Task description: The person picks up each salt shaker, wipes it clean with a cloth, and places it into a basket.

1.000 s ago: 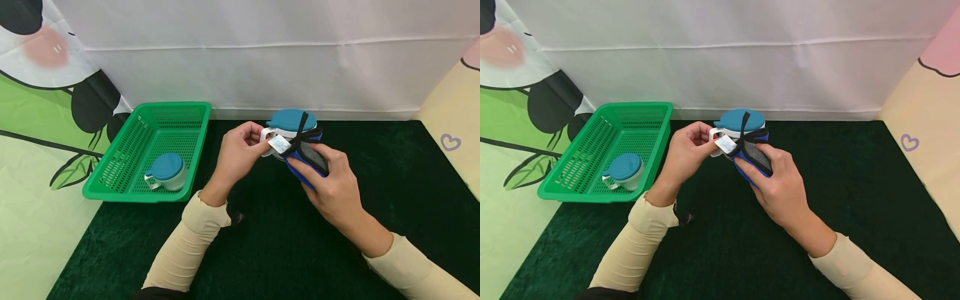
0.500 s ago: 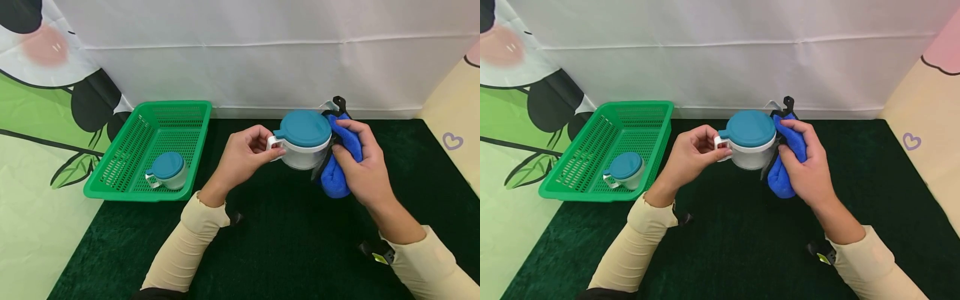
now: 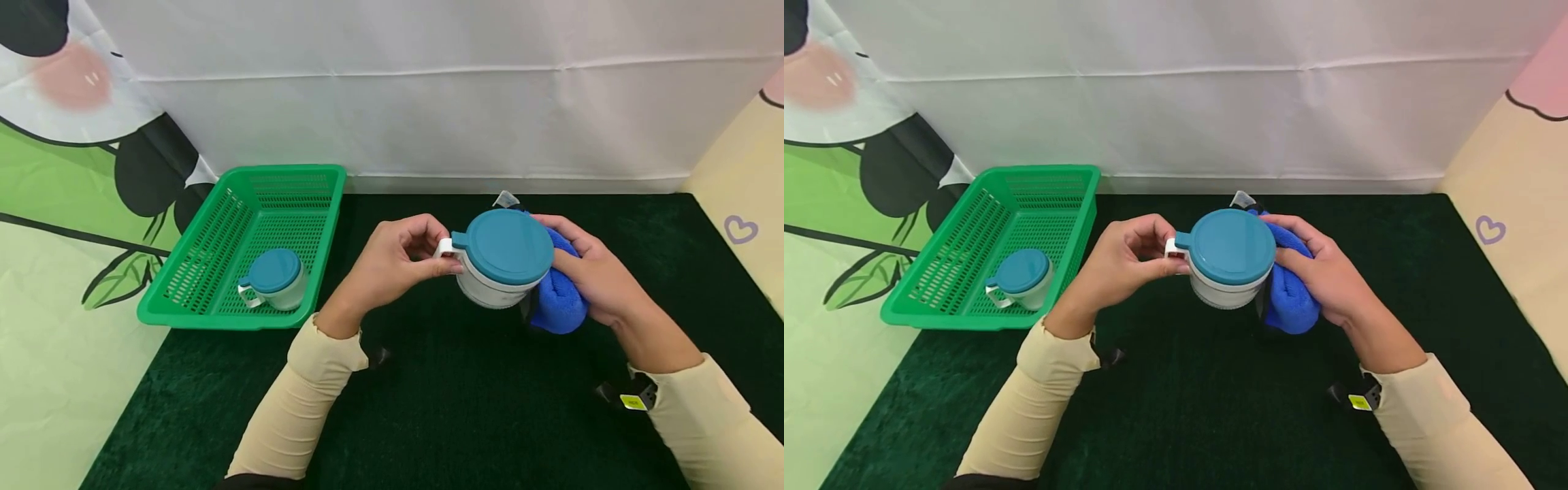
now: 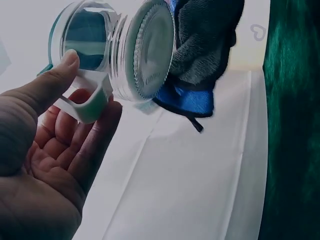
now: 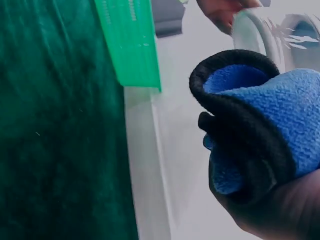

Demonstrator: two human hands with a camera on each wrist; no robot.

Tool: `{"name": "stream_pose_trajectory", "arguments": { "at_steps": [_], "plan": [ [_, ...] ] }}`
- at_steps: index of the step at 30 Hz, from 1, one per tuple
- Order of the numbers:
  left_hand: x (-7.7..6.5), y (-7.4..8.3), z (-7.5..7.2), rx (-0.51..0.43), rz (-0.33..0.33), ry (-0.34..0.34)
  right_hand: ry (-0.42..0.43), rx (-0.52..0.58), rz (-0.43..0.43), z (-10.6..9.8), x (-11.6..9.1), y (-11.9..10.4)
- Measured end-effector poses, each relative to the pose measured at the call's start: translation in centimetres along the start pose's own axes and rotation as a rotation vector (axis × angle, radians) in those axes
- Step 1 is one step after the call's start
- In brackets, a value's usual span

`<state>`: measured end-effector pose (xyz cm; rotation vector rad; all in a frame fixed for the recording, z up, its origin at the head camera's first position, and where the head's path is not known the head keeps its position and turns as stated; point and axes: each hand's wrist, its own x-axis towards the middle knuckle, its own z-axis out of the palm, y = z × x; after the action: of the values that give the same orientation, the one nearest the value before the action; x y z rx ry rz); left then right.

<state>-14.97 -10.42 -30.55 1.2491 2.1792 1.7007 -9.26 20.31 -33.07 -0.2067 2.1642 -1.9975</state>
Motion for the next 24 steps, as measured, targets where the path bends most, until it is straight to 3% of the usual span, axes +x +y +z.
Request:
{"name": "stream_pose_trajectory", "arguments": {
  "at_steps": [4,7,12,16,19,24],
  "plan": [
    [-0.1,-0.3,0.1,0.000,-0.026,0.023,0.035,-0.059,-0.052,-0.9,-0.3,-1.5],
    [-0.1,-0.8,0.4,0.007,-0.044,0.026,0.043,-0.189,-0.133,-0.7,-0.2,-3.5],
    [0.1,-1.0,0.8,0.010,-0.087,0.041,-0.036,-0.478,-0.246,-0.8,0.8,-6.6],
    [0.4,-0.9,1.1,0.010,-0.109,0.047,-0.185,-0.682,-0.268,-1.2,1.8,-9.0],
    [0.5,-0.8,1.4,0.016,-0.128,0.057,-0.251,-0.867,-0.262,-0.6,2.3,-10.7],
    [0.8,-0.8,1.8,0.036,-0.162,0.105,-0.213,-1.257,-0.336,2.5,2.0,-12.1]
  ]
}}
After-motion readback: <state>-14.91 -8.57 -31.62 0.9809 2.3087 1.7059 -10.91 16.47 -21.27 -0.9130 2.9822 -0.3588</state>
